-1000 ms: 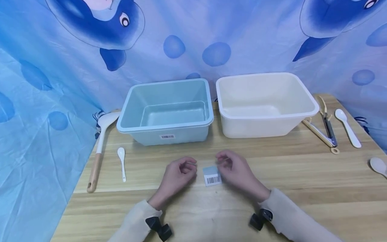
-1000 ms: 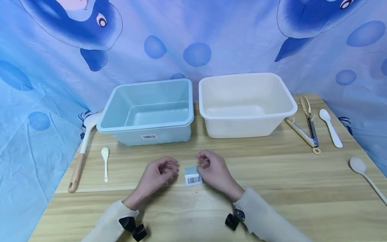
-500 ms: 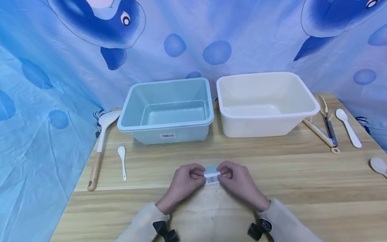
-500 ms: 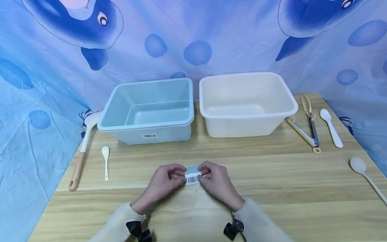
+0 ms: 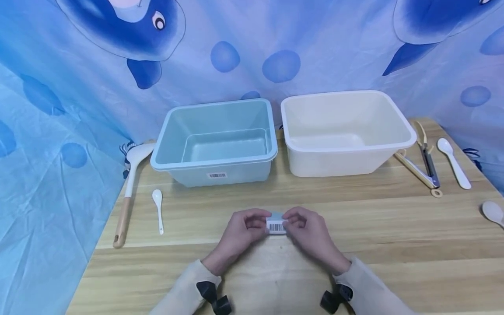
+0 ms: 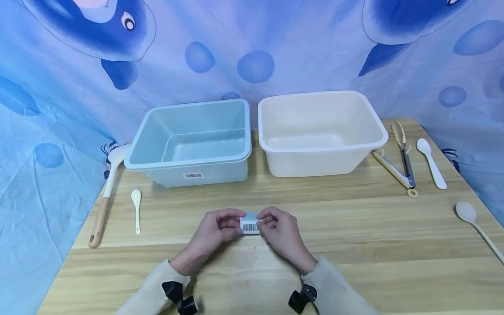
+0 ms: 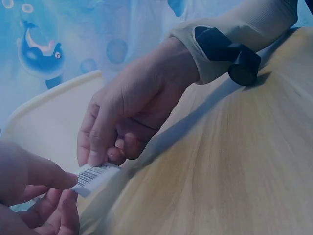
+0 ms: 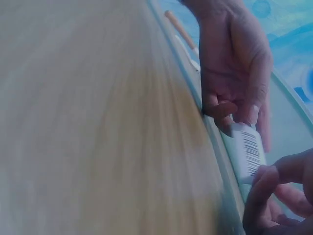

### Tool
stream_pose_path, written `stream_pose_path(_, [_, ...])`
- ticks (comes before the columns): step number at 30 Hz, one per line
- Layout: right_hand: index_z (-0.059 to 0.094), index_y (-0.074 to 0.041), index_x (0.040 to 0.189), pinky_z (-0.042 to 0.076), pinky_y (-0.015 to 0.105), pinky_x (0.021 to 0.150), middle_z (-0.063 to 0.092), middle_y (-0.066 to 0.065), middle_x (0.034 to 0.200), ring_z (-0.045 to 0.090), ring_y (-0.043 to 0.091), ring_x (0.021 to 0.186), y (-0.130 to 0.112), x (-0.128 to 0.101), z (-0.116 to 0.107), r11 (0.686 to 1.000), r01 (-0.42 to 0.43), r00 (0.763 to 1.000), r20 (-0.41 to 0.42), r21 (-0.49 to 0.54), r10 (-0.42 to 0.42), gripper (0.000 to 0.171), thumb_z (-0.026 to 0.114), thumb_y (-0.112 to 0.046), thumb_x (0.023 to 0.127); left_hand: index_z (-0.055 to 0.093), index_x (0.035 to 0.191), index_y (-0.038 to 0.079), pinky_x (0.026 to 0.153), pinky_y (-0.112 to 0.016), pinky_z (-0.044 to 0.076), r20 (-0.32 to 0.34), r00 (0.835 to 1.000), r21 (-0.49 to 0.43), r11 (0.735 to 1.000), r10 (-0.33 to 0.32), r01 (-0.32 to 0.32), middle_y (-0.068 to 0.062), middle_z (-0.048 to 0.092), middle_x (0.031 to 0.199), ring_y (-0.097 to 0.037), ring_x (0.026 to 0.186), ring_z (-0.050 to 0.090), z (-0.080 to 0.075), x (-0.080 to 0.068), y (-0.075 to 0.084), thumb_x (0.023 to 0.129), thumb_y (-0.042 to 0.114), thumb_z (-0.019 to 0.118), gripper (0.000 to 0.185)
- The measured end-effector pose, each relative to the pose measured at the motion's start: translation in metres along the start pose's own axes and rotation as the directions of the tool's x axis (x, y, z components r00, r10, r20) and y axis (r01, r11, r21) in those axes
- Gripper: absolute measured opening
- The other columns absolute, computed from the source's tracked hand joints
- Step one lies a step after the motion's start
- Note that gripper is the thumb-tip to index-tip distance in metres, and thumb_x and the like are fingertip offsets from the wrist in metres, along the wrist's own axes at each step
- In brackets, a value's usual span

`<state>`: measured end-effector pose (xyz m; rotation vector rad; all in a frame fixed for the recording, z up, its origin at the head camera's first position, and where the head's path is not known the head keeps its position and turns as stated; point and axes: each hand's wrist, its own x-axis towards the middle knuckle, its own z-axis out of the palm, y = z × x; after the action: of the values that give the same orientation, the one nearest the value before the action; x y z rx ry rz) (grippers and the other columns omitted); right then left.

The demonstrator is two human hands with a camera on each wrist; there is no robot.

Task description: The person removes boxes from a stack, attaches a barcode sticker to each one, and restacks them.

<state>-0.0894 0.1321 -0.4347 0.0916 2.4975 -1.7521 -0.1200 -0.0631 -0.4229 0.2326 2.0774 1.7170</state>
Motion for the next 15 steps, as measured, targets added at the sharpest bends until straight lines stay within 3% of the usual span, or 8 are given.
stream_pose_path(4, [0.067, -0.002, 0.095, 0.056, 0.025, 0.057, 0.068, 0.013, 0.086, 0.066, 0.015, 0.068, -0.005, 0.001, 0.001, 0.994, 0.005, 1.0, -0.011, 0.105, -0.004, 0.015, 0.068, 0.004, 0.082, 0.066, 0.112, -0.003, 0.075, -0.02, 0.056, -0.026, 1.0, -0.027, 1.0, -0.001, 0.0, -0.02, 0.07, 0.099, -0.015, 0.084, 0.067, 0.0, 0.002, 0.005, 0.074, -0.015, 0.068, 0.04])
stream_pose_path(6, [0.067, -0.002, 0.097, 0.057, 0.025, 0.059, 0.069, 0.012, 0.087, 0.066, 0.014, 0.069, -0.007, 0.002, -0.002, 0.996, 0.063, 0.998, 0.008, 0.07, -0.064, 0.016, 0.068, 0.003, 0.082, 0.067, 0.111, -0.003, 0.076, -0.02, 0.056, -0.046, 0.999, -0.033, 0.999, -0.003, 0.001, -0.019, 0.07, 0.101, -0.015, 0.086, 0.066, 0.0, 0.003, 0.007, 0.074, -0.015, 0.067, 0.039])
stream_pose_path(8, [0.068, -0.004, 0.1, 0.056, 0.023, 0.062, 0.069, 0.009, 0.088, 0.065, 0.012, 0.072, -0.008, 0.003, -0.007, 0.986, 0.165, 0.986, 0.032, -0.033, -0.164, 0.019, 0.07, 0.001, 0.082, 0.068, 0.11, -0.002, 0.078, -0.021, 0.056, -0.065, 0.998, -0.036, 0.999, -0.002, 0.0, -0.018, 0.069, 0.104, -0.016, 0.088, 0.066, 0.001, 0.003, 0.01, 0.076, -0.015, 0.066, 0.036])
stream_pose_path(10, [0.068, -0.006, 0.101, 0.056, 0.022, 0.065, 0.069, 0.007, 0.091, 0.064, 0.01, 0.075, -0.011, 0.004, -0.014, 0.949, 0.283, 0.959, 0.04, -0.142, -0.28, 0.021, 0.073, -0.001, 0.081, 0.068, 0.109, -0.002, 0.08, -0.021, 0.056, -0.084, 0.996, -0.039, 0.999, 0.002, -0.005, -0.017, 0.069, 0.106, -0.017, 0.091, 0.066, 0.003, 0.003, 0.014, 0.077, -0.014, 0.065, 0.034])
stream_pose_path(12, [0.069, -0.009, 0.101, 0.055, 0.02, 0.064, 0.068, 0.005, 0.094, 0.063, 0.009, 0.076, -0.014, 0.005, -0.021, 0.89, 0.386, 0.92, 0.03, -0.244, -0.391, 0.022, 0.074, -0.003, 0.081, 0.068, 0.108, -0.003, 0.08, -0.021, 0.056, -0.096, 0.995, -0.049, 0.999, 0.004, -0.009, -0.017, 0.068, 0.107, -0.018, 0.091, 0.066, 0.005, 0.003, 0.017, 0.077, -0.013, 0.065, 0.033])
stream_pose_path(15, [0.071, -0.01, 0.097, 0.054, 0.02, 0.062, 0.067, 0.004, 0.097, 0.062, 0.01, 0.077, -0.022, 0.004, -0.026, 0.818, 0.489, 0.861, 0.018, -0.304, -0.508, 0.018, 0.076, -0.006, 0.081, 0.068, 0.109, -0.004, 0.08, -0.022, 0.056, -0.098, 0.995, -0.081, 0.997, 0.001, -0.009, -0.018, 0.068, 0.107, -0.018, 0.092, 0.065, 0.007, 0.001, 0.023, 0.077, -0.013, 0.065, 0.033])
